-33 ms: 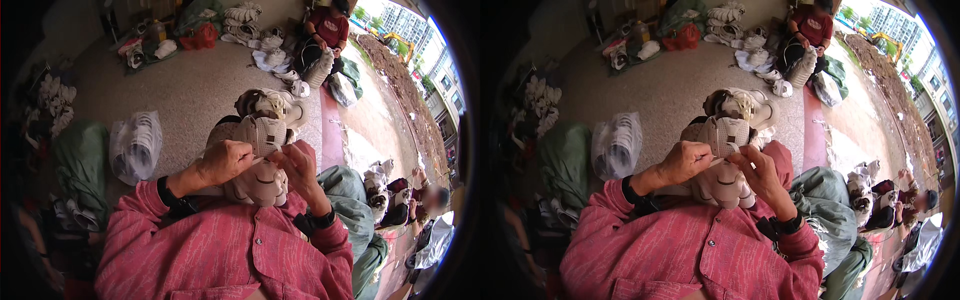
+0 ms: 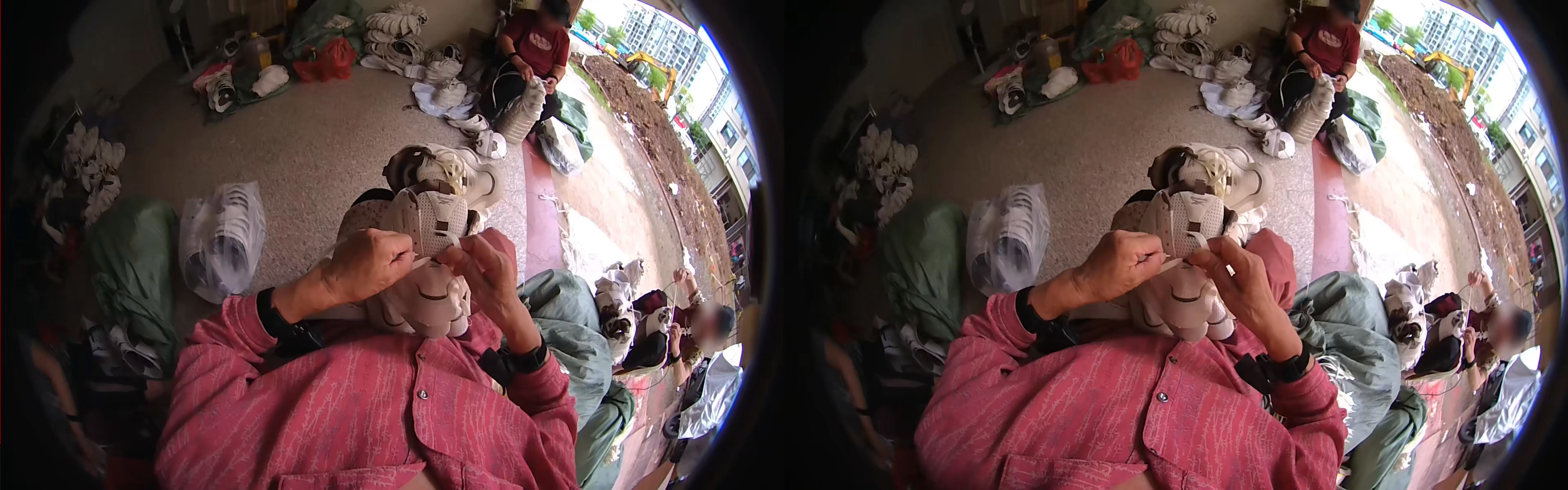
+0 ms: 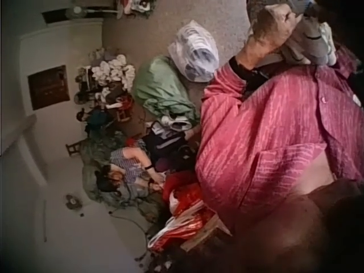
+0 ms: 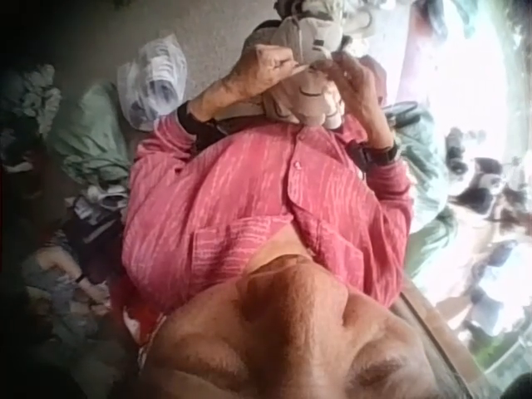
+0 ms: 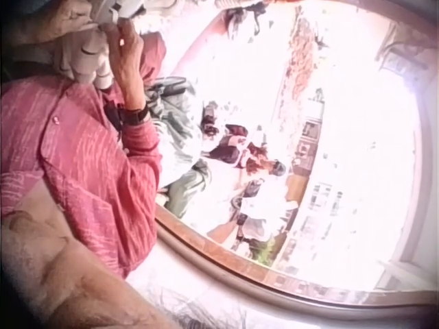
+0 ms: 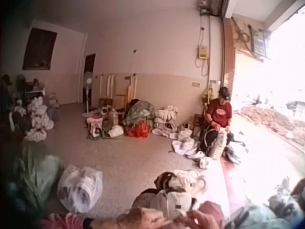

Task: Insert laces into the eyelets of a shoe and organize them.

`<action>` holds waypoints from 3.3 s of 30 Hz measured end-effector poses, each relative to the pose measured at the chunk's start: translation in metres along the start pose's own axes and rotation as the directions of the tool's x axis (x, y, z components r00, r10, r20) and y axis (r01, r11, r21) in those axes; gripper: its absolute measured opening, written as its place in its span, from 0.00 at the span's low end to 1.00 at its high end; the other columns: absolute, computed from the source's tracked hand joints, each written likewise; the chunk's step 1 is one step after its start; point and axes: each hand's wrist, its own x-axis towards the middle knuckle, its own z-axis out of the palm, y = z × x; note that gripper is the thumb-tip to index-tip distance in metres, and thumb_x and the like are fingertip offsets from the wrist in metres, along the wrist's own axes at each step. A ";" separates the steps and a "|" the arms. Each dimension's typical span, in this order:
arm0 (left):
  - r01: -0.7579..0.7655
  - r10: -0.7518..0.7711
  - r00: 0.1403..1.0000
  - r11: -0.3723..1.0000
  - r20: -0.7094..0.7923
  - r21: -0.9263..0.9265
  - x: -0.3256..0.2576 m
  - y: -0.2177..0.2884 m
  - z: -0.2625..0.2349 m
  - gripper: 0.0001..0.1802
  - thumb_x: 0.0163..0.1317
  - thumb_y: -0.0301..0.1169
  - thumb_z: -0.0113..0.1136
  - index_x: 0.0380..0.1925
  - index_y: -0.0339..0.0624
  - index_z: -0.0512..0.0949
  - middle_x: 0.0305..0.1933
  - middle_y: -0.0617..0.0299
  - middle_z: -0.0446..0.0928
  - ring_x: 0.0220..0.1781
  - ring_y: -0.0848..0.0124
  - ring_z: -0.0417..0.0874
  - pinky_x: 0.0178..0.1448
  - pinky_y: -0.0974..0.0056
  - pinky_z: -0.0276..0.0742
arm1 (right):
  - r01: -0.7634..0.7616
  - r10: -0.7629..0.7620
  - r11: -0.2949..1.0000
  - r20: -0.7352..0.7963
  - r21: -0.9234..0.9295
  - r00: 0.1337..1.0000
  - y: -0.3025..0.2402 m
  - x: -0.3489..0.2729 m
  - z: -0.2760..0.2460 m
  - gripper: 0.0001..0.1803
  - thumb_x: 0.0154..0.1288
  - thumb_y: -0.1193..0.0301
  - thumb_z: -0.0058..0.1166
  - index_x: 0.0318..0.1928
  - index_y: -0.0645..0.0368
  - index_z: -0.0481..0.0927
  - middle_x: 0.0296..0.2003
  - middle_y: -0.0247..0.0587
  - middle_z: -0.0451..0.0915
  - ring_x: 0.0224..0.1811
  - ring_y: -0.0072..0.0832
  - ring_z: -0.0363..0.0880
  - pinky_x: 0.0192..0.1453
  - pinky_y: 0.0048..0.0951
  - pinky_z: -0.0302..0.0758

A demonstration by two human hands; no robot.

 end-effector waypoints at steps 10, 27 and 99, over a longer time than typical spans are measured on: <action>-0.271 0.294 0.956 0.869 0.008 0.413 0.020 0.015 -0.015 0.10 0.54 0.33 0.63 0.28 0.40 0.74 0.38 0.54 0.76 0.36 0.54 0.82 0.39 0.53 0.76 | -0.048 0.052 0.996 -0.064 0.069 0.997 -0.012 0.013 -0.009 0.07 0.72 0.72 0.52 0.43 0.64 0.78 0.30 0.36 0.82 0.30 0.20 0.78 0.35 0.24 0.74; -0.214 0.251 0.874 0.968 0.416 -0.133 0.042 -0.017 -0.042 0.16 0.47 0.28 0.70 0.33 0.39 0.74 0.40 0.58 0.71 0.38 0.60 0.80 0.40 0.59 0.76 | 0.357 -0.230 0.904 0.435 -0.236 0.870 -0.012 0.067 -0.012 0.07 0.59 0.75 0.62 0.39 0.55 0.85 0.32 0.39 0.79 0.35 0.35 0.80 0.40 0.32 0.75; 0.342 -0.163 0.939 0.556 0.304 -0.758 0.032 0.005 -0.005 0.13 0.71 0.37 0.57 0.42 0.38 0.83 0.25 0.69 0.78 0.26 0.83 0.76 0.32 0.74 0.73 | -0.156 0.114 0.953 0.170 0.260 0.979 -0.033 0.067 -0.019 0.05 0.63 0.79 0.62 0.39 0.63 0.83 0.34 0.32 0.80 0.32 0.15 0.76 0.35 0.17 0.71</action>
